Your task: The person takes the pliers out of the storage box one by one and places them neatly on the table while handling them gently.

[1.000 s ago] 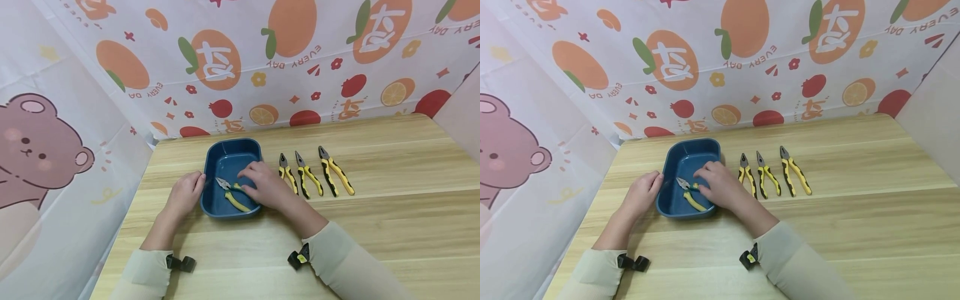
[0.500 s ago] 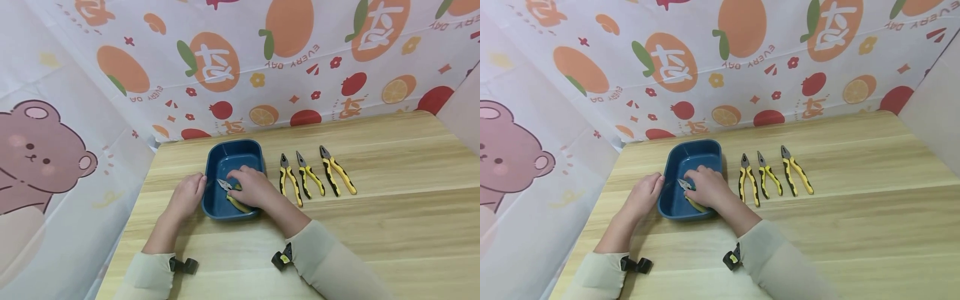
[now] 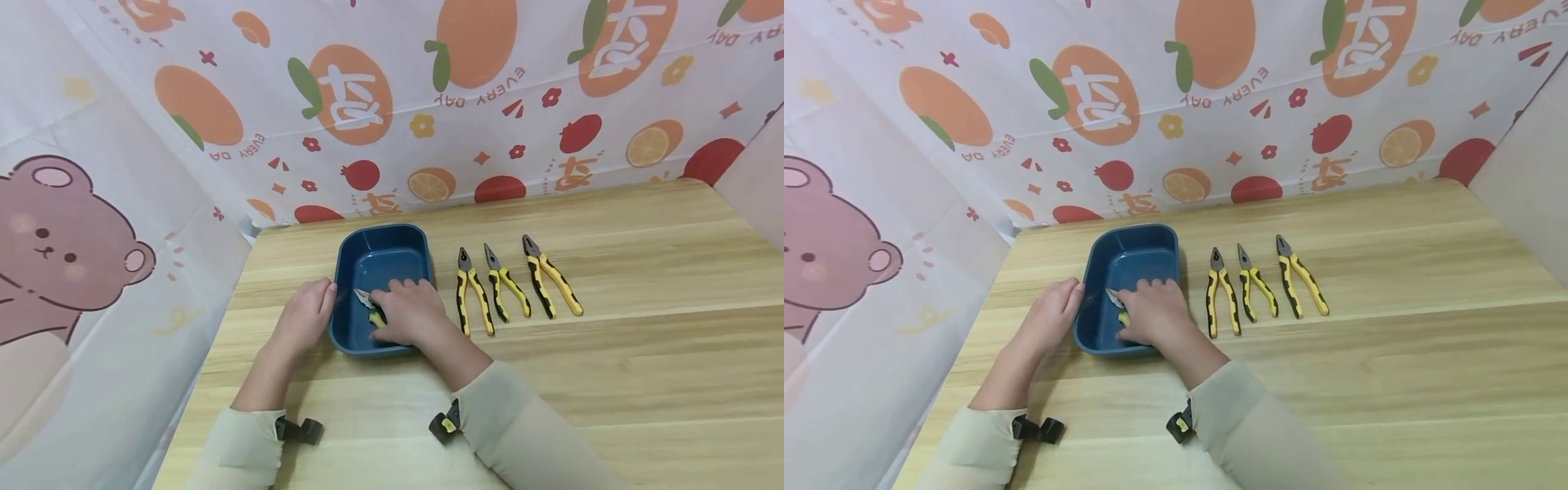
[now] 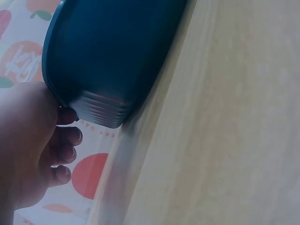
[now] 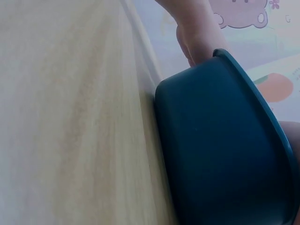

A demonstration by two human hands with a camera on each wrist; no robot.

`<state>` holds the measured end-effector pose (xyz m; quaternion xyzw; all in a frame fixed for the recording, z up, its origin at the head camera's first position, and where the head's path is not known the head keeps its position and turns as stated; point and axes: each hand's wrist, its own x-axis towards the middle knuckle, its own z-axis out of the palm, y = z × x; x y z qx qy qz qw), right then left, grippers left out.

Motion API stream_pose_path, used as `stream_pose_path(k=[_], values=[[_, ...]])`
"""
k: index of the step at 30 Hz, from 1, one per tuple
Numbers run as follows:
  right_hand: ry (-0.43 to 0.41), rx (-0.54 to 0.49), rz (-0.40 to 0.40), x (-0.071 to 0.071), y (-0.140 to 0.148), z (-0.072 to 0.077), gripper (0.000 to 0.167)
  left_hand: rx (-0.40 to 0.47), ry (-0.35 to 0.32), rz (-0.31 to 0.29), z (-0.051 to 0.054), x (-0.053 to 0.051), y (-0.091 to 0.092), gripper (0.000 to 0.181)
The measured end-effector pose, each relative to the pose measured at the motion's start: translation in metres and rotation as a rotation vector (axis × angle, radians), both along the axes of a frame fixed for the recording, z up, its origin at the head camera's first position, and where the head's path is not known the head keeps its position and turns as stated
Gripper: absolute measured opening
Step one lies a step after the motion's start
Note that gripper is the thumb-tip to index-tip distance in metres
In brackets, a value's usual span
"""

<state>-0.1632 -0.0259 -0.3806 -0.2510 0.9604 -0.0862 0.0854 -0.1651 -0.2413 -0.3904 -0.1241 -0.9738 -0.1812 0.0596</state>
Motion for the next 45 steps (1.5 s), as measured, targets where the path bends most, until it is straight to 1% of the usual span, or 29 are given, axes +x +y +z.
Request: stream_pose_path(k=[5,9,15,21,26,30,35,41,45], values=[[-0.006,0.047,0.013,0.0009,-0.0018,0.0015,0.080,-0.015,0.010,-0.006,0.0008,0.0000,-0.0012,0.034],[-0.009,0.046,0.023,0.0012,-0.0016,0.0029,0.076,-0.011,0.002,-0.006,0.0015,0.0001,-0.0014,0.034],[-0.027,0.011,0.017,0.0006,-0.0011,0.0065,0.067,-0.004,-0.014,-0.010,0.0031,-0.0017,-0.0016,0.035],[-0.014,-0.022,0.010,0.0001,0.0000,0.0078,0.061,0.002,-0.023,-0.009,0.0042,-0.0037,-0.0009,0.035],[-0.021,-0.047,0.033,0.0010,0.0005,0.0077,0.056,0.007,-0.052,0.002,0.0040,-0.0024,-0.0016,0.035],[-0.034,-0.066,0.034,0.0017,0.0007,0.0078,0.051,0.015,-0.073,0.008,0.0043,-0.0016,-0.0018,0.036],[-0.040,-0.107,0.014,0.0015,0.0014,0.0067,0.051,0.021,-0.059,0.009,0.0051,-0.0008,-0.0012,0.037],[-0.079,-0.156,-0.016,0.0018,0.0011,0.0049,0.051,0.027,-0.078,0.016,0.0033,0.0001,-0.0012,0.039],[-0.067,-0.197,-0.039,0.0019,0.0010,0.0041,0.051,0.024,-0.069,0.014,0.0023,0.0000,-0.0011,0.039]])
